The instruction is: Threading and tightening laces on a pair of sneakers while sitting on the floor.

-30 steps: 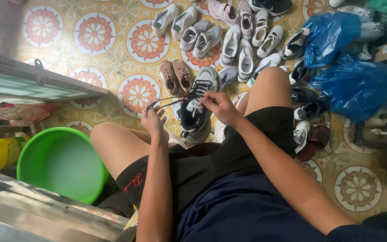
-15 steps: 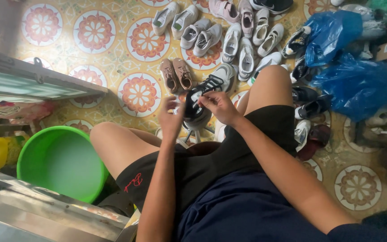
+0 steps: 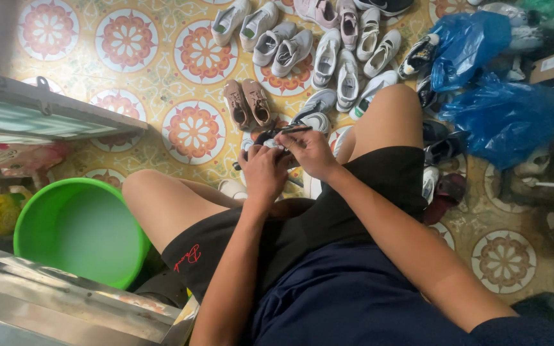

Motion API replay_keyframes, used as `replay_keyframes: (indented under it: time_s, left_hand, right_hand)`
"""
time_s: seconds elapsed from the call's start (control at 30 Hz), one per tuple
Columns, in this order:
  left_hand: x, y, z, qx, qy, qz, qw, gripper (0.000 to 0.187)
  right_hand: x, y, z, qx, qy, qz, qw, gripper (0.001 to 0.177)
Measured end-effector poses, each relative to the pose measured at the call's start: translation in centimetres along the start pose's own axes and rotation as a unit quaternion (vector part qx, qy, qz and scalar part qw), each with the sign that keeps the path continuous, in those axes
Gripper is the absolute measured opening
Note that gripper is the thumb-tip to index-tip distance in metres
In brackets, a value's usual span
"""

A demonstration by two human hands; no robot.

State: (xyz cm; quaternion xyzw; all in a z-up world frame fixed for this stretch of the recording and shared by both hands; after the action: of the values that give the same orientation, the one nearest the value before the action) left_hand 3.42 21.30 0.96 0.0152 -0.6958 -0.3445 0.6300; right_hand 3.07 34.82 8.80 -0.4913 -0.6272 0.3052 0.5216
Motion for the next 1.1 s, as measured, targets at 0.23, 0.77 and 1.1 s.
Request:
replay_keyframes:
  time_s: [0.23,0.77,1.1]
  left_hand:
    - [3.7,-0.3,-0.1,0.017,-0.025,-0.049,0.998,0.026]
    - [5.3,-2.2,-0.2,0.006,0.001,-0.233,0.972,0.043]
    - [5.4,-2.2,-0.7,0.041,-0.096,-0.195,0.975,0.048]
  right_hand:
    - [1.2,1.1,0.5,0.008,0.003,-0.129,0.992,0.024]
    - [-0.8,2.1,-0.6,0.213,0.023,-0.34,0.916,0.01]
    - [-2.0,1.3,-0.9,0.112,-0.21,-0.169,0.956,0.01]
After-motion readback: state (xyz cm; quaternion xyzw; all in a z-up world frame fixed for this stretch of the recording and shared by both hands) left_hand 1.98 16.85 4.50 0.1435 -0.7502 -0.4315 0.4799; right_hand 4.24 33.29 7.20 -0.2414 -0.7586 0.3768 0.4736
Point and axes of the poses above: each hand's wrist, its own z-axis towards the middle knuckle, its own x-axis out of the back of the hand, y = z × x, the point moved 6 cm from there along z, towards the middle knuckle, and after that the axes turned 12 degrees about -x, right-handed, at the moved point
